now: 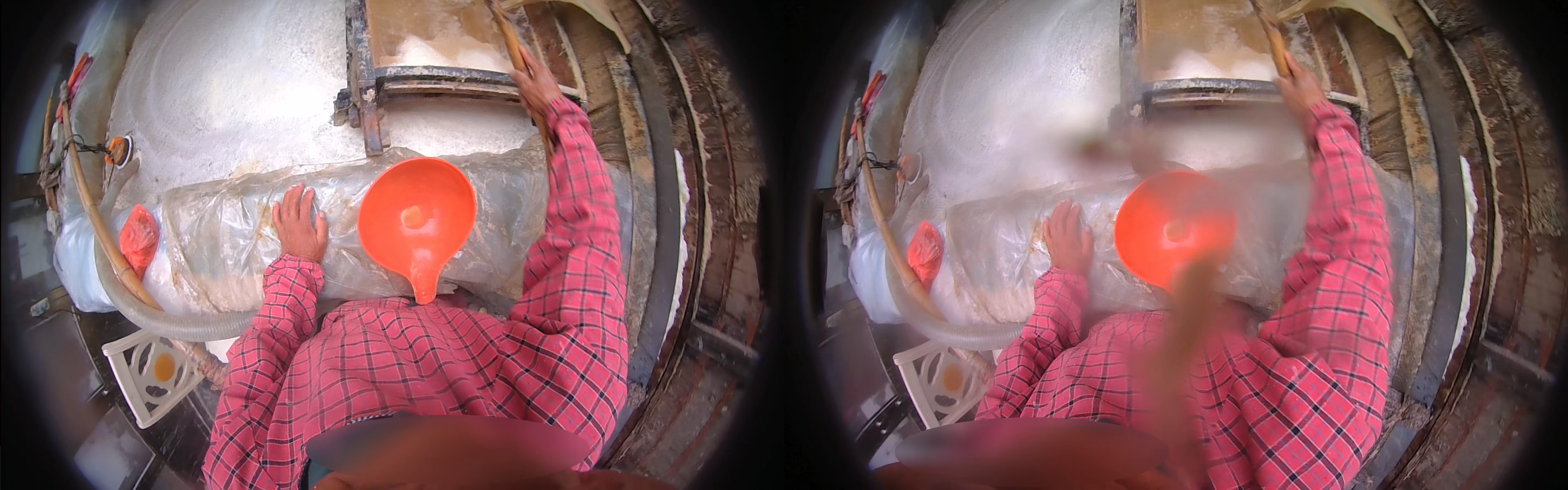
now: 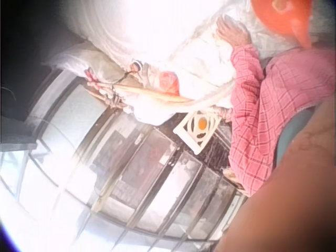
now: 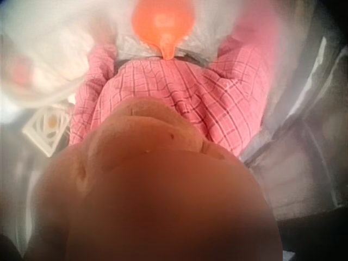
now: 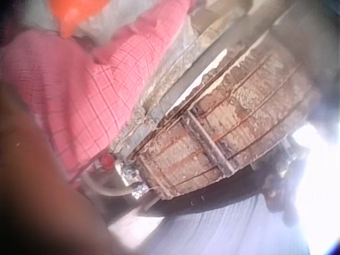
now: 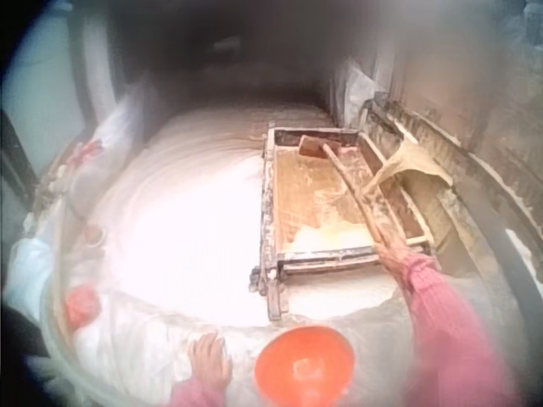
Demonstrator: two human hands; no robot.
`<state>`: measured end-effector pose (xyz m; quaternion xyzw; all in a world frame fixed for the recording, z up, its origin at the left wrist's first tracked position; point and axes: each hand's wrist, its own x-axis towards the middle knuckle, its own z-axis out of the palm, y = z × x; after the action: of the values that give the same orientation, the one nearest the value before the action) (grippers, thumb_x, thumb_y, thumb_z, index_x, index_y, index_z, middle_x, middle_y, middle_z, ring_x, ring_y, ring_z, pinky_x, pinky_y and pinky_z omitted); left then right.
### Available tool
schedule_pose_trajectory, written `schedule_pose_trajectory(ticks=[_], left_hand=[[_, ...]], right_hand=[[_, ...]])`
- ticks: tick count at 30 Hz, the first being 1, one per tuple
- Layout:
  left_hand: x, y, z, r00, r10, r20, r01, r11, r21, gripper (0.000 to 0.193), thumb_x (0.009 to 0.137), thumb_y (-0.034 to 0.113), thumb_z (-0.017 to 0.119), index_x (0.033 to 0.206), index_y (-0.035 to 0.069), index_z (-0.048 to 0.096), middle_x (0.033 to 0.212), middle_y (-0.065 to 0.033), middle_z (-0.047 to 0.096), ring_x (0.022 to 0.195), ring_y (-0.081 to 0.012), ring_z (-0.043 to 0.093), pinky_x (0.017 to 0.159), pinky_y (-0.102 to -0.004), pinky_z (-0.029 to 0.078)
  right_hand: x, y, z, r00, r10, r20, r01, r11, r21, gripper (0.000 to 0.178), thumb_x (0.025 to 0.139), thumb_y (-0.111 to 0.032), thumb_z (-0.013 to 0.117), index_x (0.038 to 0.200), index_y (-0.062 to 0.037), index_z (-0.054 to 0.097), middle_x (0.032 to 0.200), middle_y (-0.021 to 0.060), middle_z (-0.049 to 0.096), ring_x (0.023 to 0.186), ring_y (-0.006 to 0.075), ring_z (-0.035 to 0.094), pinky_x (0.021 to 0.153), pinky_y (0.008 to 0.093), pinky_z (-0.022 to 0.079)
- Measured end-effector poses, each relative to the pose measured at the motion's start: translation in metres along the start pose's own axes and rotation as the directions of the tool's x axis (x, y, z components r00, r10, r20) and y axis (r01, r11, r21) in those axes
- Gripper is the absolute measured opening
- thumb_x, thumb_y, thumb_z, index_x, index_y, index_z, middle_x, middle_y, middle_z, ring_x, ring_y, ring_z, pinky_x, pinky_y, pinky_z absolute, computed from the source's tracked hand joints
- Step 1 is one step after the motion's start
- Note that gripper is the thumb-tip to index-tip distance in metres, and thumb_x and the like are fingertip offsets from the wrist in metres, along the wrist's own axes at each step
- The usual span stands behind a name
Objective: The person scoops white powder from a large container using an orange scoop and pours it into a plastic bag. They repeat this scooping and pouring action multiple times throughout the clip.
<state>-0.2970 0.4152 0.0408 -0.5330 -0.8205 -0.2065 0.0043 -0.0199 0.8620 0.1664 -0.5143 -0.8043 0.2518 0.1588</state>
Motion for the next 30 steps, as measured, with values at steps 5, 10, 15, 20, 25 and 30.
schedule_pose_trajectory(ticks=[5,10,15,20,25,30], left_hand=[[-0.011,0.015,0.007,0.995,0.070,-0.067,-0.071,0.997,-0.013,0.049,0.082,0.019,0.057,0.129,0.008,0.051,0.142,-0.0118,0.044,0.135,-0.0311,0.035,0.113,-0.0529,0.018],[0.004,0.008,0.015,1.000,-0.003,0.010,0.003,1.000,-0.003,0.049,0.082,0.019,0.056,0.129,0.008,0.050,0.142,-0.0111,0.044,0.135,-0.0308,0.036,0.113,-0.0527,0.019],[0.035,0.003,0.020,0.999,0.041,-0.024,-0.041,0.999,0.005,0.050,0.081,0.019,0.056,0.130,0.008,0.050,0.141,-0.0111,0.045,0.135,-0.0309,0.036,0.112,-0.0527,0.019],[0.002,0.013,0.023,0.999,0.027,-0.020,-0.026,0.999,0.030,0.051,0.081,0.020,0.057,0.130,0.008,0.050,0.140,-0.0109,0.045,0.134,-0.0308,0.037,0.112,-0.0526,0.019],[-0.013,0.003,0.028,0.998,0.048,-0.033,-0.047,0.999,0.028,0.050,0.082,0.022,0.057,0.130,0.009,0.050,0.140,-0.0107,0.045,0.132,-0.0311,0.038,0.112,-0.0523,0.019],[-0.014,-0.004,0.023,1.000,0.013,-0.003,-0.013,1.000,0.015,0.050,0.084,0.023,0.056,0.131,0.009,0.050,0.138,-0.0122,0.048,0.129,-0.0338,0.040,0.112,-0.0532,0.019]], right_hand=[[0.056,-0.031,0.086,0.995,0.094,0.037,-0.098,0.989,0.113,0.064,0.082,-0.026,0.064,0.142,-0.0165,0.043,0.104,0.0195,0.065,0.093,0.0280,0.065,0.077,0.0391,0.052],[-0.005,-0.081,0.141,0.991,0.028,0.134,-0.047,0.989,0.143,0.065,0.084,-0.026,0.063,0.143,-0.0159,0.039,0.108,0.0186,0.064,0.094,0.0271,0.065,0.075,0.0391,0.053],[-0.035,-0.107,0.148,0.968,-0.155,0.199,0.118,0.976,0.185,0.066,0.086,-0.027,0.063,0.145,-0.0153,0.036,0.111,0.0177,0.063,0.095,0.0263,0.064,0.073,0.0390,0.054],[0.033,-0.153,0.151,0.884,-0.330,0.331,0.232,0.925,0.301,0.067,0.088,-0.028,0.062,0.146,-0.0147,0.032,0.115,0.0168,0.063,0.096,0.0254,0.064,0.072,0.0390,0.055],[0.013,-0.108,0.102,0.888,-0.351,0.298,0.141,0.823,0.550,0.061,0.088,-0.028,0.063,0.142,-0.0112,0.042,0.112,0.0158,0.065,0.093,0.0263,0.065,0.070,0.0413,0.055],[-0.187,0.009,0.039,0.972,0.149,0.182,-0.171,0.979,0.111,0.046,0.089,-0.031,0.066,0.123,-0.0013,0.056,0.095,0.0053,0.067,0.081,0.0113,0.064,0.066,0.0256,0.052]])
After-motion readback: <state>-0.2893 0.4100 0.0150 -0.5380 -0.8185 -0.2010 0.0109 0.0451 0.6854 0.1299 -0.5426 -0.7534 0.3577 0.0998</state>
